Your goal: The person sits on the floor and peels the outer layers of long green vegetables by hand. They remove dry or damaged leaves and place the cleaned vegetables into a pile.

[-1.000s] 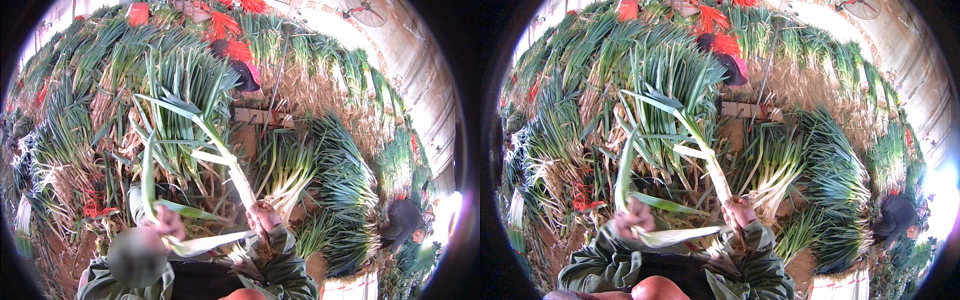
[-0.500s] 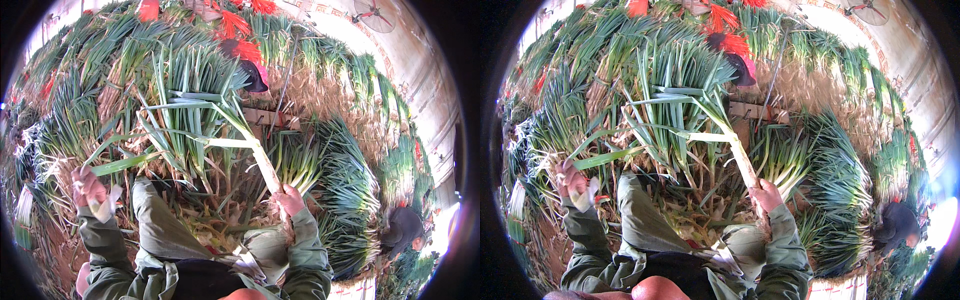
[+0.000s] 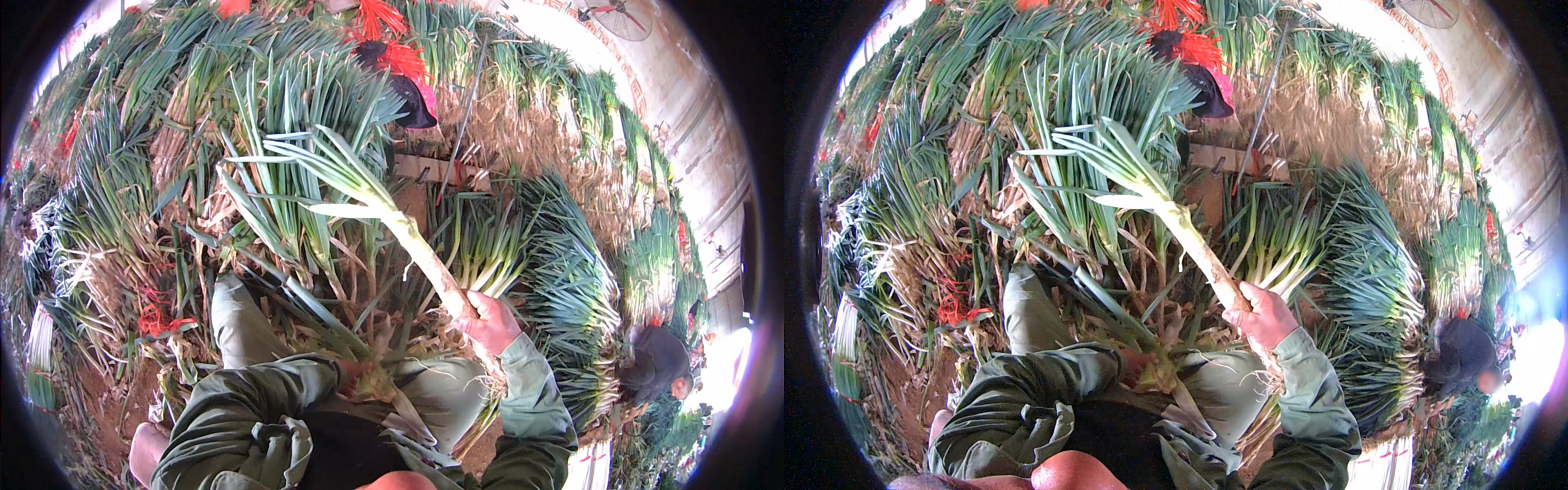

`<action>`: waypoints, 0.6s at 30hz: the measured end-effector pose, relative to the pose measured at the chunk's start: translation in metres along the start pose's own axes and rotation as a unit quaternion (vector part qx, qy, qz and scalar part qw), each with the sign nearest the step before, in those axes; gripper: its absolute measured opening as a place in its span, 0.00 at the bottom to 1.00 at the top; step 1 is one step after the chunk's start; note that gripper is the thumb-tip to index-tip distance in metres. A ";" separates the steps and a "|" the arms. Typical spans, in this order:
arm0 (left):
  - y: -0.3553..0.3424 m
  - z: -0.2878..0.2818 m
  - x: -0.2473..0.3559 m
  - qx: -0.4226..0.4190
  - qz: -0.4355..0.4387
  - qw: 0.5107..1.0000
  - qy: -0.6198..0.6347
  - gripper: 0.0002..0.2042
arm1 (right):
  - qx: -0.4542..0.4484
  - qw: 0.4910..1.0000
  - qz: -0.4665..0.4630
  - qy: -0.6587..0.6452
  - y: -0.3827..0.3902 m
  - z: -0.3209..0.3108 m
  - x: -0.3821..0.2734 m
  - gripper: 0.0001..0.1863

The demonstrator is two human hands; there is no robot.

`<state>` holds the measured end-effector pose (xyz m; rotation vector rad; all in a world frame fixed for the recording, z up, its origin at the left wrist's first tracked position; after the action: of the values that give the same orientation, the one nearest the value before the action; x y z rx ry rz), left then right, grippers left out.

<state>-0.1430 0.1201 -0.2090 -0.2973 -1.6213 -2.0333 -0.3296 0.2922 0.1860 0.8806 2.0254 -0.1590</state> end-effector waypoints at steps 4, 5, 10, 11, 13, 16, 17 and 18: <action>0.020 -0.021 0.056 -0.020 0.307 0.949 0.073 0.30 | -0.015 0.995 -0.027 0.091 0.015 0.008 -0.005 0.24; 0.037 -0.035 0.073 0.053 0.349 0.934 0.061 0.30 | -0.013 0.987 -0.052 0.153 0.020 0.008 -0.005 0.25; 0.165 -0.049 0.155 -0.221 0.523 0.788 0.238 0.40 | -0.044 0.953 -0.133 0.268 0.039 0.006 -0.001 0.35; 0.184 -0.045 0.166 -0.257 0.533 0.755 0.283 0.41 | -0.043 0.949 -0.154 0.271 0.042 0.005 -0.002 0.34; 0.210 -0.036 0.180 -0.296 0.551 0.716 0.310 0.43 | -0.045 0.945 -0.168 0.277 0.047 0.005 -0.001 0.34; 0.218 -0.025 0.187 -0.280 0.561 0.697 0.349 0.39 | -0.051 0.927 -0.197 0.316 0.054 0.007 -0.001 0.33; 0.212 -0.026 0.186 -0.201 0.540 0.722 0.383 0.34 | -0.057 0.921 -0.192 0.334 0.055 0.007 0.000 0.33; 0.208 -0.023 0.184 -0.176 0.524 0.731 0.400 0.31 | -0.074 0.920 -0.150 0.354 0.055 0.009 0.004 0.33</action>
<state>-0.1862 0.0194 0.0477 -0.2977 -0.3078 -1.2045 -0.2899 0.3307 0.1890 0.5600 2.8023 0.1742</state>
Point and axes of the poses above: each hand's wrist, its own y-axis away from the middle knuckle, its own z-axis out of the palm, x = y × z, the point moved 4 cm from there along -y, towards the middle knuckle, and after that the axes turned 3 degrees about z, right-handed, at the moved point
